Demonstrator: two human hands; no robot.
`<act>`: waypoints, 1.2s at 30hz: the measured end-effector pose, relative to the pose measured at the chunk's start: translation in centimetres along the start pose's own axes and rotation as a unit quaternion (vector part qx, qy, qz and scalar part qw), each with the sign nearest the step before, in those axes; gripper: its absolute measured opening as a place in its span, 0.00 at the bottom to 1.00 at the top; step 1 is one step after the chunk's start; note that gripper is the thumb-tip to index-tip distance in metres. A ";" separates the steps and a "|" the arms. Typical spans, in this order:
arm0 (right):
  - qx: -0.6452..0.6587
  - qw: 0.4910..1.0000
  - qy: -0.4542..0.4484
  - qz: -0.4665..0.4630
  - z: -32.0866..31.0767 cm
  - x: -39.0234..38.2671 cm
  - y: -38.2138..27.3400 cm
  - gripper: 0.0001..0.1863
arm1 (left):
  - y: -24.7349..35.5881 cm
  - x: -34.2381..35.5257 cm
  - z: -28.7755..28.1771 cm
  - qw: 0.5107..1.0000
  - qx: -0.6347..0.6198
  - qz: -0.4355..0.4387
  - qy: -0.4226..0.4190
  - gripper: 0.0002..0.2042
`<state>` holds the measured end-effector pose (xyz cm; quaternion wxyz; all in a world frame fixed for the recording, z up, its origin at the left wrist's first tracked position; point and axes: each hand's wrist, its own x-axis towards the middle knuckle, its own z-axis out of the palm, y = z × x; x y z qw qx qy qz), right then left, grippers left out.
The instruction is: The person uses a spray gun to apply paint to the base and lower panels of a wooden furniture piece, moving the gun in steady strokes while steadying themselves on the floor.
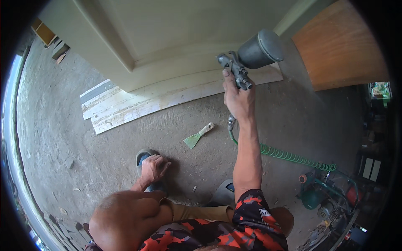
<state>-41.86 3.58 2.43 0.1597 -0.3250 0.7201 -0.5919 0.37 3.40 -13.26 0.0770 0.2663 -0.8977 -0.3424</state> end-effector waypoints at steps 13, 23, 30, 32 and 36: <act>0.079 0.978 -0.188 -0.044 12.5 -5.8 -5.0 0.18 | -0.4 -0.2 0.2 1.000 -0.005 -0.002 -0.005 0.08; 0.096 0.981 -0.127 -0.113 11.0 -5.7 3.2 0.18 | 0.2 0.1 0.1 1.000 -0.015 0.008 0.013 0.09; 0.018 0.993 0.024 -0.111 4.1 -1.8 7.3 0.15 | -0.1 0.1 0.1 1.000 -0.003 0.013 0.009 0.08; 0.009 0.991 0.055 -0.121 2.1 -0.4 8.2 0.16 | 0.2 0.2 -0.1 1.000 0.000 0.014 0.009 0.08; 0.043 0.994 0.098 -0.035 -1.9 2.0 9.5 0.17 | 0.1 0.1 -0.1 1.000 0.003 0.007 0.007 0.08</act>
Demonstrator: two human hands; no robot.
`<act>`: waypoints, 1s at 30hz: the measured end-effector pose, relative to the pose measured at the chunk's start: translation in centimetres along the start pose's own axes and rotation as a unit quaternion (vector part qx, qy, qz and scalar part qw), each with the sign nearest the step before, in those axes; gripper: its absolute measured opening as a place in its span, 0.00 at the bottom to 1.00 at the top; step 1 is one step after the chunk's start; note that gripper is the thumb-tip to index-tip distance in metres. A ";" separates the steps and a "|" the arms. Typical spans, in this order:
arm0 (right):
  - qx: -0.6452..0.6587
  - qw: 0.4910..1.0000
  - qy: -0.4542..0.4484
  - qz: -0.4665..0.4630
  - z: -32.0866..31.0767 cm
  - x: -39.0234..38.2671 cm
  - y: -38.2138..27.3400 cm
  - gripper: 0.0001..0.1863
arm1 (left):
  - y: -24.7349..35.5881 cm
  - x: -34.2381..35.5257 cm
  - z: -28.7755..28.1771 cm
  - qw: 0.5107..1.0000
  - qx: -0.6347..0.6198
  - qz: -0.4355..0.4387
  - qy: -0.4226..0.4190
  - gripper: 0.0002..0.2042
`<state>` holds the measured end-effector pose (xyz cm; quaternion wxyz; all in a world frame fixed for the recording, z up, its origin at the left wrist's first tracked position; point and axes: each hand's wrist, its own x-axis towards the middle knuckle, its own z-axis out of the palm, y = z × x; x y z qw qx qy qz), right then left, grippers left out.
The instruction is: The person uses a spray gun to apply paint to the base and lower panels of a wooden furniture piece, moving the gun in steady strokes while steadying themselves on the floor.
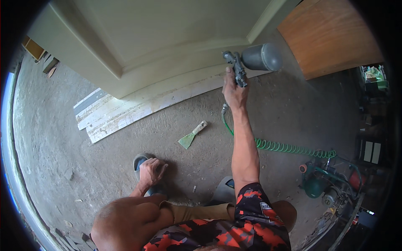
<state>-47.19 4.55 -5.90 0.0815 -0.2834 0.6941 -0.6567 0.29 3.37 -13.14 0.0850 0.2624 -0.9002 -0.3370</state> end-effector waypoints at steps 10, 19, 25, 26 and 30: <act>-0.127 0.988 0.080 -0.031 -6.6 5.6 -0.6 0.15 | -0.1 -0.1 0.2 1.000 0.001 -0.003 0.001 0.08; -0.283 0.957 0.055 0.035 -9.1 8.3 -7.3 0.16 | -0.1 -0.1 0.2 1.000 0.001 -0.013 -0.013 0.09; -0.223 0.972 -0.003 0.070 -7.3 8.3 -8.5 0.18 | 0.0 0.0 0.1 1.000 -0.002 -0.003 -0.001 0.09; -0.193 0.974 -0.017 0.122 -6.5 7.7 -9.6 0.18 | 0.1 0.0 -0.1 1.000 -0.001 -0.002 -0.001 0.09; -0.098 0.975 -0.071 0.186 -3.8 5.2 -11.5 0.22 | 0.0 0.1 0.1 1.000 -0.009 0.004 0.002 0.09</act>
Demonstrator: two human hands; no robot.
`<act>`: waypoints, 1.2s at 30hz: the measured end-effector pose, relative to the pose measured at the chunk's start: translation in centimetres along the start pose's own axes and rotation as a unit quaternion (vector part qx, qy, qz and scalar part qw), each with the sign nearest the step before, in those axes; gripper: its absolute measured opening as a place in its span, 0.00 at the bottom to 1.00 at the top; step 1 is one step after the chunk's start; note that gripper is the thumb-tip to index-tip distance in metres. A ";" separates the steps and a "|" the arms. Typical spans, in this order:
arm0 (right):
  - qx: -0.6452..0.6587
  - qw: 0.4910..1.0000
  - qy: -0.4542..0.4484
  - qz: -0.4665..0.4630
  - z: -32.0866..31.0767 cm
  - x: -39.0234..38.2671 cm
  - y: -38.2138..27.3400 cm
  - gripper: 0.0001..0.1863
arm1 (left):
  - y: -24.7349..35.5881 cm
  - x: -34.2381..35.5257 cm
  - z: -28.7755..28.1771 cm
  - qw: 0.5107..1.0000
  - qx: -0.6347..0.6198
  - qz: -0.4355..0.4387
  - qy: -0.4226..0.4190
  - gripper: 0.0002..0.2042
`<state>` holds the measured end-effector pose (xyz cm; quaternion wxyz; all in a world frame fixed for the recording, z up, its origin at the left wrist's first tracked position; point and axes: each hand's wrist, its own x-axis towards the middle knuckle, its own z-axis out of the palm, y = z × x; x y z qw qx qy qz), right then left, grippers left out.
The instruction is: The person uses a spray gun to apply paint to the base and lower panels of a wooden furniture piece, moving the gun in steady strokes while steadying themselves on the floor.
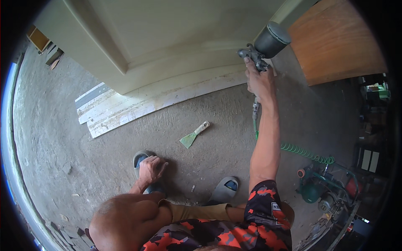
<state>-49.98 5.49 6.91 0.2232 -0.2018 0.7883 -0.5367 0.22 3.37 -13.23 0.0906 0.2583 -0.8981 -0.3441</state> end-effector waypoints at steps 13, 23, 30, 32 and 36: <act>-0.060 0.970 -0.164 -0.170 13.1 -8.3 -1.8 0.22 | -0.6 -0.5 0.0 0.999 -0.008 -0.028 -0.019 0.09; 0.112 0.924 -0.257 -0.260 21.1 -12.5 -1.4 0.17 | -0.2 -0.2 0.0 1.000 -0.004 -0.013 -0.012 0.11; 0.057 0.937 -0.250 -0.239 19.1 -11.2 0.1 0.19 | 0.2 0.1 -0.2 1.000 0.004 -0.008 -0.006 0.09; 0.046 0.951 -0.190 -0.239 17.8 -10.5 0.8 0.20 | 0.3 0.1 -0.5 1.000 0.007 -0.012 -0.007 0.09; -0.010 0.969 -0.133 -0.206 12.8 -7.8 2.7 0.20 | 0.1 0.2 -0.4 1.000 -0.001 -0.005 -0.007 0.09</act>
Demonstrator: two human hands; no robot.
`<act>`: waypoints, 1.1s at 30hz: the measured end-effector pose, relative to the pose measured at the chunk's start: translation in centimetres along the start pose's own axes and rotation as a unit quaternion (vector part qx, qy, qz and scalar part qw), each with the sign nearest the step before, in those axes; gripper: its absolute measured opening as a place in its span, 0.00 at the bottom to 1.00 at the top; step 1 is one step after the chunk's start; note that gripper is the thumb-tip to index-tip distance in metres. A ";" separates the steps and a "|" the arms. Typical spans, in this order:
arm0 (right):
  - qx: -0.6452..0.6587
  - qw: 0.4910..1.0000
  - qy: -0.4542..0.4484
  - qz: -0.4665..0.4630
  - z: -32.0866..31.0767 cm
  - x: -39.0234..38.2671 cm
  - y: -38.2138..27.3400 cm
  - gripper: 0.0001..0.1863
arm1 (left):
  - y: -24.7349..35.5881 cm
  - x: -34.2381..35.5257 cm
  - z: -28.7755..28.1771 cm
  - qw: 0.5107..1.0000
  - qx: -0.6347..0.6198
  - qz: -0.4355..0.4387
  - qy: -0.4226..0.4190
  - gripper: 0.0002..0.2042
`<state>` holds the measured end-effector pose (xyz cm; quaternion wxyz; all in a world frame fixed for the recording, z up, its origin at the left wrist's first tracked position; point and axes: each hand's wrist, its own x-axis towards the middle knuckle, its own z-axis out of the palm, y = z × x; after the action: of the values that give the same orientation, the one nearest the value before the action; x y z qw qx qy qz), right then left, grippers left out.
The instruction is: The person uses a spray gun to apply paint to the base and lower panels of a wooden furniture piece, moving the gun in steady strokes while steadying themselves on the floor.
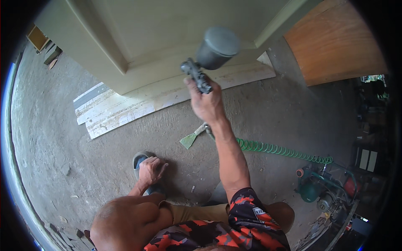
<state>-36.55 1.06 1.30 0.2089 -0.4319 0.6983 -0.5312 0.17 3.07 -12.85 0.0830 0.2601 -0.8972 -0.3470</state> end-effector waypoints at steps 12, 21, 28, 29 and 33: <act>-0.191 0.953 0.237 0.004 -14.3 3.4 6.0 0.19 | 0.0 -0.2 0.4 1.000 0.002 0.000 0.007 0.09; -0.268 0.929 0.254 0.020 -16.9 2.8 5.4 0.13 | -0.2 -0.3 0.5 1.000 0.001 -0.004 0.008 0.09; -0.280 0.943 0.180 0.029 -16.0 0.5 4.6 0.15 | 0.6 0.1 -0.1 1.000 0.004 0.004 0.010 0.08; -0.282 0.941 0.184 0.027 -16.0 0.5 4.7 0.15 | 0.8 0.1 -0.2 1.000 0.004 0.000 0.007 0.08; -0.278 0.948 0.152 0.034 -16.7 1.1 5.6 0.15 | 0.4 -0.2 0.2 1.000 -0.002 0.005 0.015 0.08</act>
<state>-51.81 9.83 2.14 -0.0104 -0.3628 0.8560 -0.3683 0.11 3.52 -12.67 0.0990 0.2610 -0.8963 -0.3445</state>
